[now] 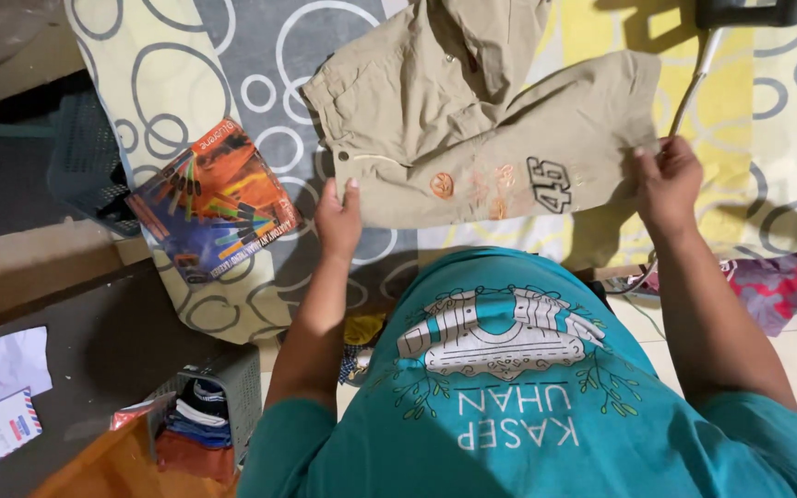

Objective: The person irons a pair of beige shorts on a patterned ironing board. They smooth the fabric with their hands, use an electric iron to press the garment, and fold the shorts into a neat pile before placing them on the floor.

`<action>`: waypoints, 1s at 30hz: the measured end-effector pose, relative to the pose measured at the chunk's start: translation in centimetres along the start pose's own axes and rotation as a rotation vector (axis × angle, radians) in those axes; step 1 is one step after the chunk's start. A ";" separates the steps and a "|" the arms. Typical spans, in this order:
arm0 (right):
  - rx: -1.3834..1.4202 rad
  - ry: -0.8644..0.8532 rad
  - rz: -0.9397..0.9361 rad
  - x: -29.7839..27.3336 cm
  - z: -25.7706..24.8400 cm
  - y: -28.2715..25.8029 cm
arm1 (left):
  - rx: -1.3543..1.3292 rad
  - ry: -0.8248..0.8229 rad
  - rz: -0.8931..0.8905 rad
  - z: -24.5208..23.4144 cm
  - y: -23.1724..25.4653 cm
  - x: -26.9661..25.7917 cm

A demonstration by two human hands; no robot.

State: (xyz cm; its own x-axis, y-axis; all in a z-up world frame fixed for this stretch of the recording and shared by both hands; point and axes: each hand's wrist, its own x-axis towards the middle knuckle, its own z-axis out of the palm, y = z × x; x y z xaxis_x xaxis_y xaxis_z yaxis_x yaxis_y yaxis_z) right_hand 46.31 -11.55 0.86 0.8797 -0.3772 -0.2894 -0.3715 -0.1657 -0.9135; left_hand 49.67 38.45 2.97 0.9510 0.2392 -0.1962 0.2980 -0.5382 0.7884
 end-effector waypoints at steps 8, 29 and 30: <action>-1.100 -0.064 0.012 -4.4 -1.9 2.1 | 0.293 -0.142 0.045 1.0 -4.2 -2.2; 0.068 0.178 -0.181 9.3 0.4 -0.8 | -0.613 0.072 -0.052 2.1 -2.2 11.0; 0.066 0.177 -0.180 9.5 0.9 -1.0 | -0.613 0.072 -0.055 1.8 -1.7 11.5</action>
State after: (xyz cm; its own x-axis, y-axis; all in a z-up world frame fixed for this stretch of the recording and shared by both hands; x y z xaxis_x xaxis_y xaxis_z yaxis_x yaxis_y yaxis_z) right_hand 55.29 -14.12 -1.27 0.8621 -0.5018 -0.0714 -0.1887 -0.1871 -0.9640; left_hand 60.24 40.64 -1.69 0.9213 0.3186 -0.2230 0.2240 0.0340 0.9740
